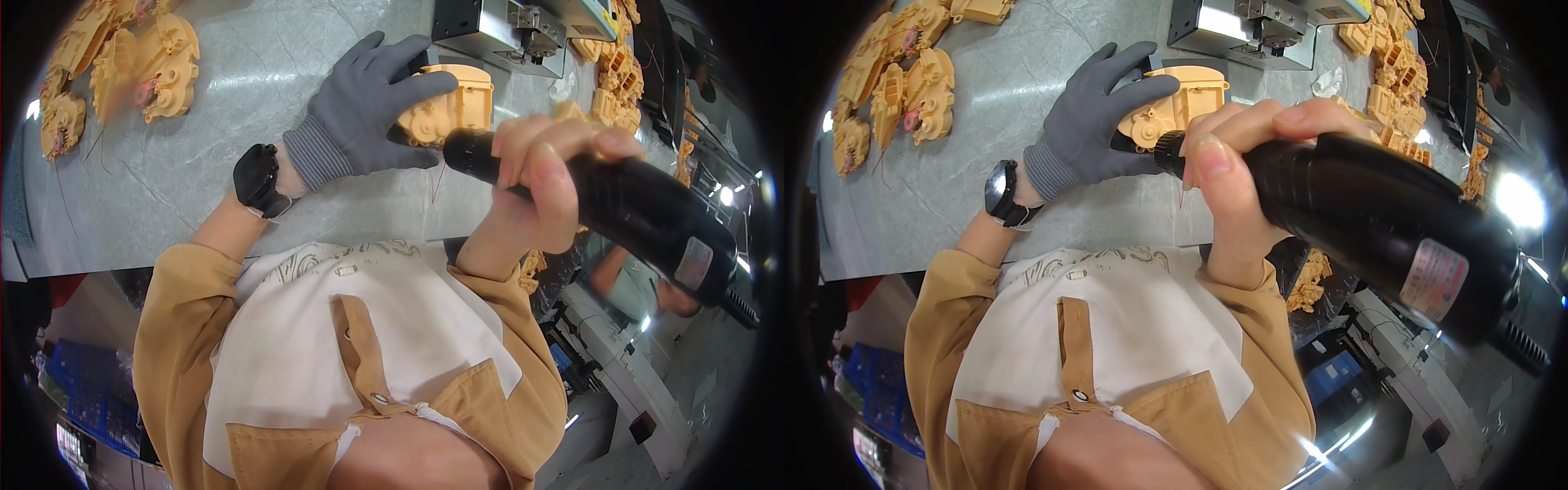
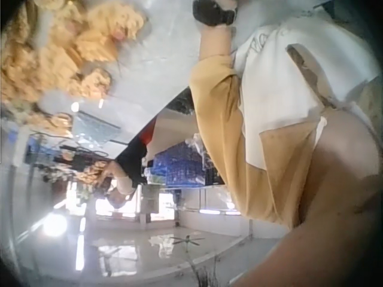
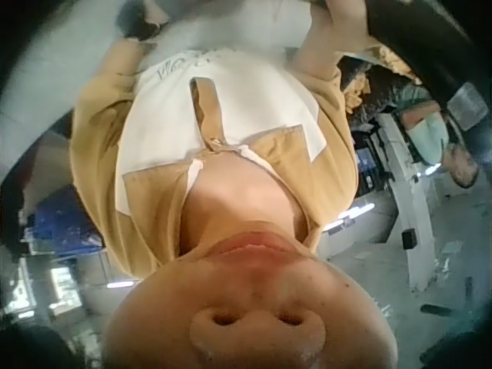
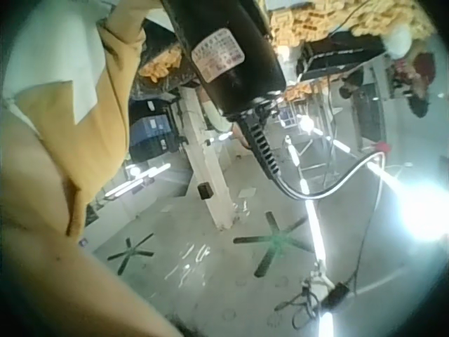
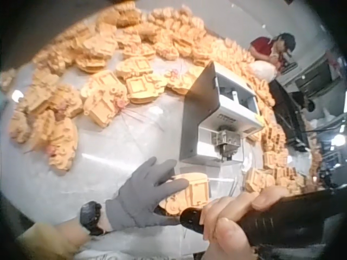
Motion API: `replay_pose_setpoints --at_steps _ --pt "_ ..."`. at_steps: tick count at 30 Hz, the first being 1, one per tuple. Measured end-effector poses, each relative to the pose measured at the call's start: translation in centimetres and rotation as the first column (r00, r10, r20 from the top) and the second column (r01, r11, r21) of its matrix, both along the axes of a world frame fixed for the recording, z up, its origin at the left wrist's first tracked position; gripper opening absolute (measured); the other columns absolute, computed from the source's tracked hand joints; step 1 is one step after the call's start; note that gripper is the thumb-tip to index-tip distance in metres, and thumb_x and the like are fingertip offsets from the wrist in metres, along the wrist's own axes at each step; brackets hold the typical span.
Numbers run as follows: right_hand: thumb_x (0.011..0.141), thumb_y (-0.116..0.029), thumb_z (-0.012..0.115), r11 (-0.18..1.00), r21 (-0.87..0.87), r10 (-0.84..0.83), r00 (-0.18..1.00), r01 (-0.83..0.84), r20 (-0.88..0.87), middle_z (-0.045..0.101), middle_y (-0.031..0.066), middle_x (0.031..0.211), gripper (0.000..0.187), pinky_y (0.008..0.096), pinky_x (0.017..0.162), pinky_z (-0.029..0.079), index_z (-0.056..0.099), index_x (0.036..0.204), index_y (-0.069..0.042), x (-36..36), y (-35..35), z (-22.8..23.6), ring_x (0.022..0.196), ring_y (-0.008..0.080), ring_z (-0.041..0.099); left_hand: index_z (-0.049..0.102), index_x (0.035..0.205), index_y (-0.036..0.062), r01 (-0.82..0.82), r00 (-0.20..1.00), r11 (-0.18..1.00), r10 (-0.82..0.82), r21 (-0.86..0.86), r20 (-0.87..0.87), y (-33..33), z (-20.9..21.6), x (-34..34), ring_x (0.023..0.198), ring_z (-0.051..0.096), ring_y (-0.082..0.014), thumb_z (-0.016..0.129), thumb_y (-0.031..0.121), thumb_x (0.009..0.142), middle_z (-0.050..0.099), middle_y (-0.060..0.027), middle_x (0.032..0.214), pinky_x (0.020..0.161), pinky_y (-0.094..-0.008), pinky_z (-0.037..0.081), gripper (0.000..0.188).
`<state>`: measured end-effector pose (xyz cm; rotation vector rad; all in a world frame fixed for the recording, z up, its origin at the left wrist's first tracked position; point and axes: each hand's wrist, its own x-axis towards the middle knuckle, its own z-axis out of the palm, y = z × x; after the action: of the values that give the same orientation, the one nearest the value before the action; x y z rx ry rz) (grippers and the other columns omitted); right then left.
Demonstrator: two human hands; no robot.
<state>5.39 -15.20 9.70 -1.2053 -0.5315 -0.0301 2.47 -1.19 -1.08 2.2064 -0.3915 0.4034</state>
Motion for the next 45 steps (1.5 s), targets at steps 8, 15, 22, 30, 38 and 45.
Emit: replay_pose_setpoints --at_steps 8,15,22,30,38,45 --pt "0.074 0.006 0.056 0.959 -0.245 0.181 0.974 -0.143 0.138 0.049 0.0078 0.061 0.039 0.0327 0.051 0.042 0.033 0.102 -0.007 -0.1 0.3 -0.2 0.047 0.0184 0.047 0.049 0.121 0.0188 0.001 1.0 1.0 -0.001 -0.015 -0.006 0.2 0.0 -0.1 0.109 0.048 -0.0301 0.076 0.037 0.058 0.04 -0.015 0.131 0.102 -0.0514 0.029 0.071" --pt "0.073 0.007 0.059 0.963 -0.239 0.165 0.973 -0.124 0.161 0.05 0.0079 0.062 0.042 0.0336 0.053 0.043 0.032 0.102 -0.008 -1.1 0.6 -0.9 0.049 0.0188 0.049 0.049 0.12 0.019 -0.019 1.0 1.0 0.019 -0.01 0.016 -0.1 -0.4 0.0 0.107 0.048 -0.0306 0.076 0.037 0.057 0.041 -0.0153 0.13 0.101 -0.0513 0.031 0.071" --pt "0.073 -0.004 0.047 0.988 0.116 -0.112 0.989 0.1 0.101 0.043 0.0008 0.058 0.029 0.0348 0.054 0.041 0.049 0.101 -0.009 3.5 -1.9 3.7 0.046 0.0144 0.042 0.049 0.12 0.0196 -0.004 1.0 1.0 0.005 0.019 -0.016 -0.2 0.5 0.3 0.108 0.048 -0.0332 0.079 0.037 0.056 0.043 -0.0167 0.126 0.1 -0.0501 0.032 0.073" --pt "0.069 0.007 0.055 0.899 -0.112 -0.381 0.883 0.423 0.274 0.05 0.0079 0.059 0.039 0.0297 0.05 0.043 0.042 0.106 0.004 11.5 -0.1 2.2 0.046 0.0161 0.048 0.045 0.124 0.0193 0.036 0.998 0.999 -0.037 -0.016 -0.052 0.2 1.0 0.3 0.111 0.045 -0.0352 0.082 0.032 0.049 0.042 -0.0174 0.125 0.101 -0.0475 0.032 0.085" --pt "0.068 0.001 0.054 0.976 -0.085 -0.175 0.957 0.199 0.231 0.054 0.002 0.059 0.012 0.0329 0.073 0.039 0.047 0.078 -0.001 4.3 -1.1 2.2 0.047 0.0116 0.049 0.041 0.127 0.0151 0.019 0.999 0.999 -0.02 -0.031 -0.043 0.1 0.6 0.0 0.114 0.043 -0.0348 0.083 0.032 0.049 0.042 -0.0163 0.127 0.101 -0.0458 0.033 0.09" --pt "0.072 0.002 0.05 0.996 0.089 -0.027 0.998 0.021 0.057 0.051 0.0061 0.059 0.034 0.0366 0.064 0.043 0.04 0.104 0.003 3.3 0.6 1.4 0.049 0.0157 0.049 0.042 0.126 0.0122 -0.004 0.999 0.999 0.001 -0.054 -0.043 0.2 1.0 -0.2 0.113 0.044 -0.0357 0.082 0.036 0.051 0.042 -0.0155 0.127 0.096 -0.0429 0.037 0.089"
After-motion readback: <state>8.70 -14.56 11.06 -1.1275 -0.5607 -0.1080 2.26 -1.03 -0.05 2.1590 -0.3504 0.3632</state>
